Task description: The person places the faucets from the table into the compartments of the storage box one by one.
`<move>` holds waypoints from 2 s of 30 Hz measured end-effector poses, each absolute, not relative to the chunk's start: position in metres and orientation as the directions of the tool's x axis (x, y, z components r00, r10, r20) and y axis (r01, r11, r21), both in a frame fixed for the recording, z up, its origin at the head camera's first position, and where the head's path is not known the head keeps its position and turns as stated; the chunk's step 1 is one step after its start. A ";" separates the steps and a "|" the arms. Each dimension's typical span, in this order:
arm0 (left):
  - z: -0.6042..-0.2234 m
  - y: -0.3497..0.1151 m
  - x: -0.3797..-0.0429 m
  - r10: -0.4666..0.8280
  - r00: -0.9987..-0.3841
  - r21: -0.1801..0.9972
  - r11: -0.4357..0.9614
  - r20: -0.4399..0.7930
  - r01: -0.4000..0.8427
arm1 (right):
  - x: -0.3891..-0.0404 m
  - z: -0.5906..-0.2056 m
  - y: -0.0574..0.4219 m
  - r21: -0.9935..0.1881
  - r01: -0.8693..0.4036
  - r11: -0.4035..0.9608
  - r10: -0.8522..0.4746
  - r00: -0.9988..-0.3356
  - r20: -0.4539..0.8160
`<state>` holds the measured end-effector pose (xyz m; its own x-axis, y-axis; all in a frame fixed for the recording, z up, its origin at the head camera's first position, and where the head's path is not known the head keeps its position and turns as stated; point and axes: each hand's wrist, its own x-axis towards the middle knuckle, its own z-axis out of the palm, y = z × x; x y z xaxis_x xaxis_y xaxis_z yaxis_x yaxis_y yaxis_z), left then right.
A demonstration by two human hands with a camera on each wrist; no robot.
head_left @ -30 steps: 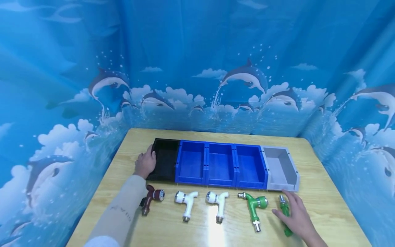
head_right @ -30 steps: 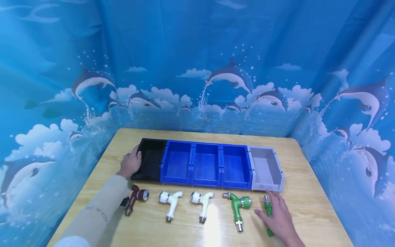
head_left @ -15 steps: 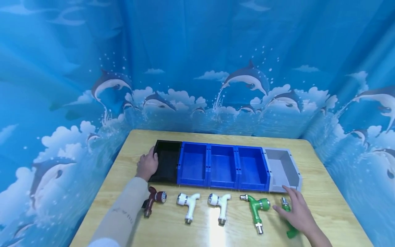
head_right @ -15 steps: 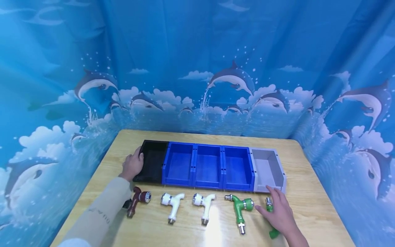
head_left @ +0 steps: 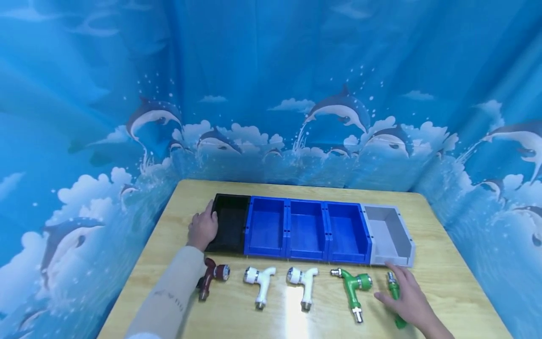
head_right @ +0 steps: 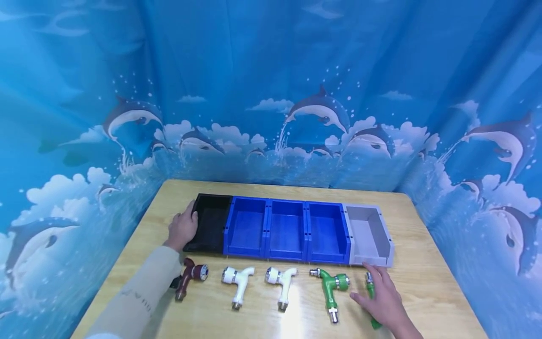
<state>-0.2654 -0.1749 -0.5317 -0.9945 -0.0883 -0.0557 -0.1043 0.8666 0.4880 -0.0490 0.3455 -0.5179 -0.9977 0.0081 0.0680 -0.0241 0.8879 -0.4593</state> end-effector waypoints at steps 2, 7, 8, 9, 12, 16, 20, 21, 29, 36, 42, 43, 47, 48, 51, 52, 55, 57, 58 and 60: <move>-0.533 -0.175 -0.265 -0.076 -0.996 0.485 0.870 -0.049 -0.091 | -0.045 -0.519 0.344 -0.457 -0.029 0.889 0.005 -0.997 0.072; -0.535 -0.176 -0.263 -0.035 -0.999 0.481 0.876 -0.007 -0.034 | -0.041 -0.521 0.340 -0.450 -0.021 0.893 0.013 -0.997 0.072; -0.535 -0.177 -0.262 -0.031 -1.000 0.472 0.881 -0.002 -0.028 | -0.040 -0.521 0.338 -0.448 -0.019 0.894 0.012 -0.998 0.066; -0.535 -0.177 -0.262 -0.031 -1.000 0.462 0.886 0.002 -0.026 | -0.040 -0.521 0.337 -0.447 -0.023 0.894 0.008 -0.998 0.068; -0.534 -0.180 -0.263 -0.025 -1.000 0.446 0.895 0.016 -0.016 | -0.041 -0.520 0.334 -0.429 -0.024 0.903 0.016 -0.996 0.089; -0.533 -0.176 -0.266 -0.021 -1.000 0.464 0.886 0.019 -0.010 | -0.045 -0.517 0.338 -0.412 -0.003 0.911 0.044 -0.994 0.105; -0.533 -0.174 -0.269 -0.014 -1.000 0.470 0.882 0.026 0.000 | -0.049 -0.516 0.342 -0.413 0.021 0.911 0.067 -0.993 0.097; -0.533 -0.174 -0.269 -0.016 -1.000 0.468 0.884 0.027 -0.001 | -0.049 -0.516 0.342 -0.412 0.029 0.911 0.073 -0.993 0.089; -0.535 -0.178 -0.266 -0.024 -1.000 0.462 0.887 0.014 -0.015 | -0.051 -0.515 0.341 -0.381 0.142 0.914 0.141 -0.990 -0.033; -0.535 -0.178 -0.265 -0.028 -0.999 0.474 0.880 0.019 -0.016 | -0.051 -0.513 0.345 -0.317 0.268 0.910 0.228 -0.961 -0.157; -0.535 -0.178 -0.263 -0.042 -0.999 0.487 0.873 0.013 -0.031 | -0.050 -0.514 0.353 -0.259 0.344 0.902 0.286 -0.928 -0.237; -0.535 -0.179 -0.262 -0.047 -0.999 0.491 0.870 0.011 -0.036 | -0.050 -0.514 0.354 -0.255 0.344 0.903 0.281 -0.925 -0.255; -0.533 -0.177 -0.262 -0.054 -0.998 0.498 0.866 0.017 -0.038 | -0.050 -0.514 0.353 -0.257 0.338 0.905 0.266 -0.923 -0.280; -0.533 -0.176 -0.262 -0.056 -0.998 0.500 0.865 0.023 -0.037 | -0.049 -0.514 0.352 -0.260 0.343 0.903 0.268 -0.921 -0.283; -0.534 -0.175 -0.263 -0.061 -0.997 0.501 0.865 0.040 -0.033 | -0.048 -0.514 0.350 -0.267 0.375 0.888 0.290 -0.906 -0.310; -0.534 -0.175 -0.263 -0.062 -0.997 0.501 0.865 0.041 -0.034 | -0.048 -0.514 0.350 -0.271 0.386 0.882 0.296 -0.901 -0.317; -0.534 -0.174 -0.264 -0.067 -0.997 0.496 0.868 0.046 -0.036 | -0.046 -0.514 0.351 -0.272 0.413 0.869 0.310 -0.884 -0.350; -0.534 -0.174 -0.265 -0.072 -0.996 0.497 0.867 0.045 -0.040 | -0.045 -0.514 0.352 -0.270 0.416 0.868 0.306 -0.878 -0.367; -0.534 -0.174 -0.265 -0.075 -0.996 0.497 0.867 0.045 -0.042 | -0.045 -0.515 0.352 -0.267 0.416 0.869 0.305 -0.876 -0.373; -0.534 -0.175 -0.265 -0.079 -0.996 0.497 0.866 0.044 -0.046 | -0.045 -0.515 0.353 -0.262 0.421 0.868 0.304 -0.870 -0.388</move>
<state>-0.2653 -0.1745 -0.5343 -0.9959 -0.0788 0.0443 -0.0464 0.8664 0.4971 -0.0452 0.3531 -0.5155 -0.8698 0.3045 -0.3882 0.4209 0.8684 -0.2621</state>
